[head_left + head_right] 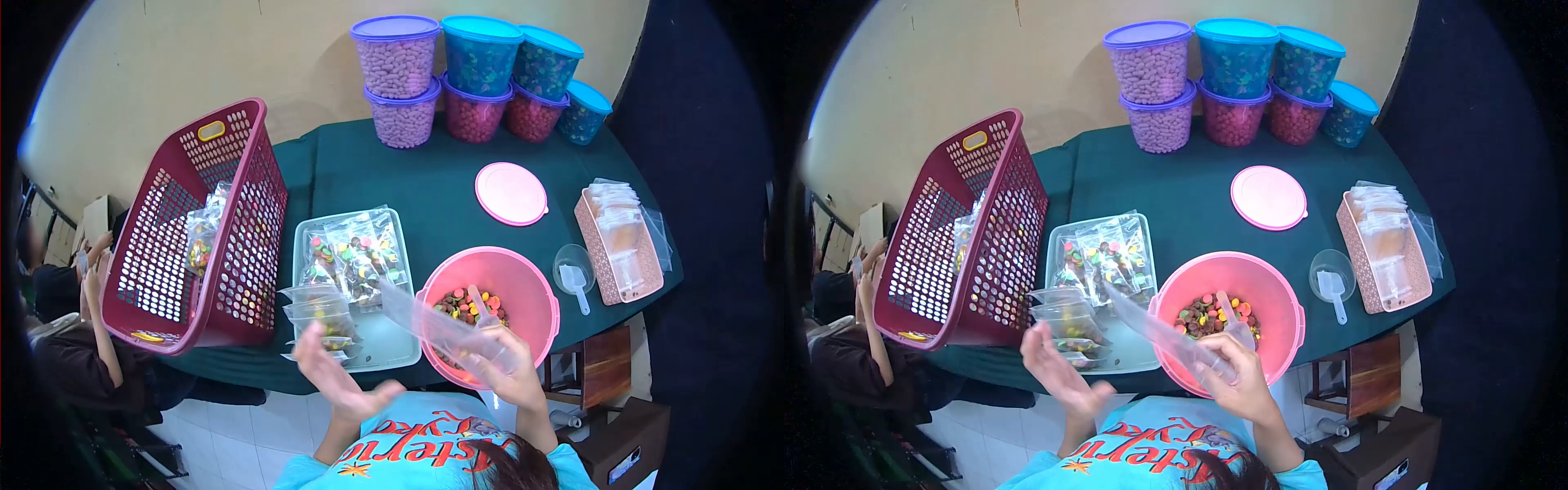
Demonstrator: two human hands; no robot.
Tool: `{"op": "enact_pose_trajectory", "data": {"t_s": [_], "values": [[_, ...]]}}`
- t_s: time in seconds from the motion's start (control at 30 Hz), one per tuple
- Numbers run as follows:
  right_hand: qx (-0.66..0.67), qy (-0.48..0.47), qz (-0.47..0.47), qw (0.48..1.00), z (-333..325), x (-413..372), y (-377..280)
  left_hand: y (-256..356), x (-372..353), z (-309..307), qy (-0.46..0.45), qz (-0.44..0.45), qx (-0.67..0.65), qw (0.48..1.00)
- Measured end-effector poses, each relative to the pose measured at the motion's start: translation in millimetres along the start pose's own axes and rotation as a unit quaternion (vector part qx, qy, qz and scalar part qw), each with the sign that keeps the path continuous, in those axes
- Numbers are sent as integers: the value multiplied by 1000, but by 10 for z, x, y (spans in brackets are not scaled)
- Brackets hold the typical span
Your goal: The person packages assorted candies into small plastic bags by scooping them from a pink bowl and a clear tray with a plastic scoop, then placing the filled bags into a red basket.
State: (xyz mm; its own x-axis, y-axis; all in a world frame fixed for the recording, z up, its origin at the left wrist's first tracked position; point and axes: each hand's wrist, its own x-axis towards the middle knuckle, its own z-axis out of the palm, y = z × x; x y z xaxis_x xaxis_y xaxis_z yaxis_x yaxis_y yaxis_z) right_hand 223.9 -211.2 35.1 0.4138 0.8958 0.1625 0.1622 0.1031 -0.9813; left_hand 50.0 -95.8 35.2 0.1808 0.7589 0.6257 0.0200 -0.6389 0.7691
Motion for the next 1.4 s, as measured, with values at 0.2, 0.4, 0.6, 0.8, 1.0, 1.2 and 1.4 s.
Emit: {"op": "enact_pose_trajectory", "data": {"t_s": [0.2, 0.4, 0.6, 0.8, 1.0, 1.2, 1.4], "values": [[214, -146, 155, 953, -141, 97, -80, 247, 17, 412, -367, 158, 138, 906], [139, -299, 173, 928, -359, 254, -15, 403, -8, 568, -422, 55, 152, 892], [10, -328, 61, 943, -446, 356, 66, 497, -185, 684, -381, -8, 184, 906], [-18, -351, 59, 934, -476, 484, 1, 510, -303, 689, -272, 6, 185, 944], [-60, -429, -20, 901, -493, 594, -25, 524, -498, 673, -217, -48, 142, 964], [-81, -477, 13, 875, -580, 833, -162, 440, -492, 520, -220, -77, 78, 969], [-389, -441, 8, 809, -574, 1202, 266, 349, -497, 277, -262, -136, 47, 954]]}}
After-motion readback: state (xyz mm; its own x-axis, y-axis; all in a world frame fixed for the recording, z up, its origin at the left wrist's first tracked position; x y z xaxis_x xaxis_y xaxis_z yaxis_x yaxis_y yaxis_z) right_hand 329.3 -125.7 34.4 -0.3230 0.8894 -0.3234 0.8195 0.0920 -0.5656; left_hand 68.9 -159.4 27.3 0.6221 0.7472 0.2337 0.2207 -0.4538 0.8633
